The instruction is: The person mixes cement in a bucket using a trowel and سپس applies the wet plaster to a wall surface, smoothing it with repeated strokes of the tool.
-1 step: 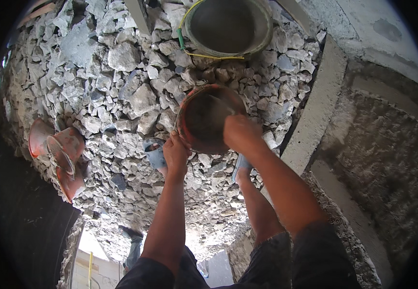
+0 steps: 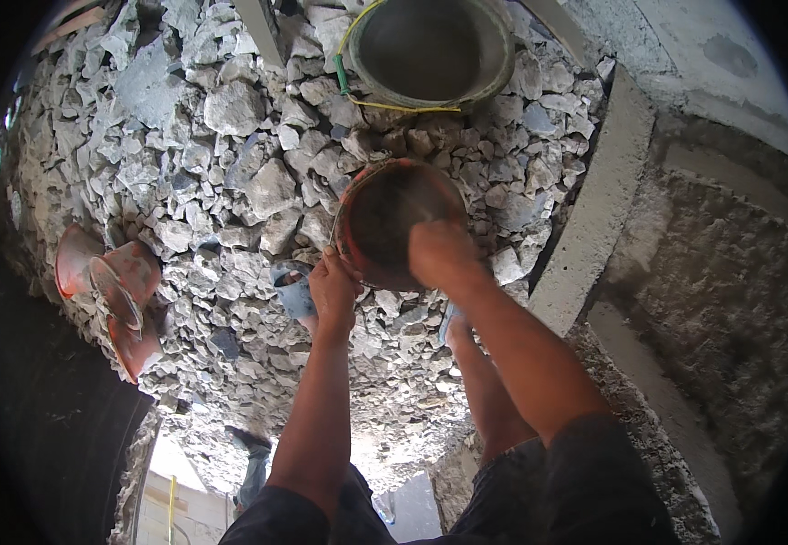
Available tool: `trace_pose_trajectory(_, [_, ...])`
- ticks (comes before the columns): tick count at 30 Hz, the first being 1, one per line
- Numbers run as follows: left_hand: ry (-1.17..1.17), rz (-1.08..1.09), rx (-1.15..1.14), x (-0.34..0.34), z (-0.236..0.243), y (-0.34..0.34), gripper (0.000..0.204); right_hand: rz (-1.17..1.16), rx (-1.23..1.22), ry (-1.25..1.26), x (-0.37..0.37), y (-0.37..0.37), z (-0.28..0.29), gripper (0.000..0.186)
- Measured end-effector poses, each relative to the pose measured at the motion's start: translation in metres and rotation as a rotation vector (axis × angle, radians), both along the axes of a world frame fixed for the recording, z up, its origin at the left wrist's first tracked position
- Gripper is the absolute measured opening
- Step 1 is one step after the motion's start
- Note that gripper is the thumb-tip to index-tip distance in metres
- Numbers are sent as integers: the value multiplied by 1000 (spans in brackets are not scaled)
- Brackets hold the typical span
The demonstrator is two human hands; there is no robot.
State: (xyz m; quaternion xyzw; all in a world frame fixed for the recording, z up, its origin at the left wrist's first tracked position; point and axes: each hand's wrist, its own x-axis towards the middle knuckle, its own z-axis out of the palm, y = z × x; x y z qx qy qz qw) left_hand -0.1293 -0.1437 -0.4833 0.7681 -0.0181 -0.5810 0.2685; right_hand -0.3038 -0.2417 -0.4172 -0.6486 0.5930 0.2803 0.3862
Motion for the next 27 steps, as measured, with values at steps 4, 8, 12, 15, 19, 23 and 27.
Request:
trace_pose_trajectory(4, [-31, 36, -33, 4, 0, 2, 51, 136, 137, -116, 26, 30, 13, 22])
trace_pose_trajectory(8, [2, 67, -49, 9, 4, 5, 51, -99, 268, -119, -28, 20, 19, 23])
trace_pose_trajectory(12, [31, 54, -28, -2, 15, -5, 51, -243, 102, 80, -20, -9, 16, 23])
trace_pose_trajectory(15, [-1, 46, -86, -10, 6, -3, 51, 39, 127, 4, 22, 17, -5, 23])
trace_pose_trajectory(19, [27, 59, -75, 12, 6, 9, 52, 10, 316, -5, 5, 34, 37, 24])
trace_pose_trajectory(23, [-5, 46, -24, 8, 13, 7, 52, -230, 202, 45, -26, -8, 39, 26])
trace_pose_trajectory(27, [4, -10, -70, -10, 11, -3, 56, 247, -131, -1, -5, -32, -12, 20])
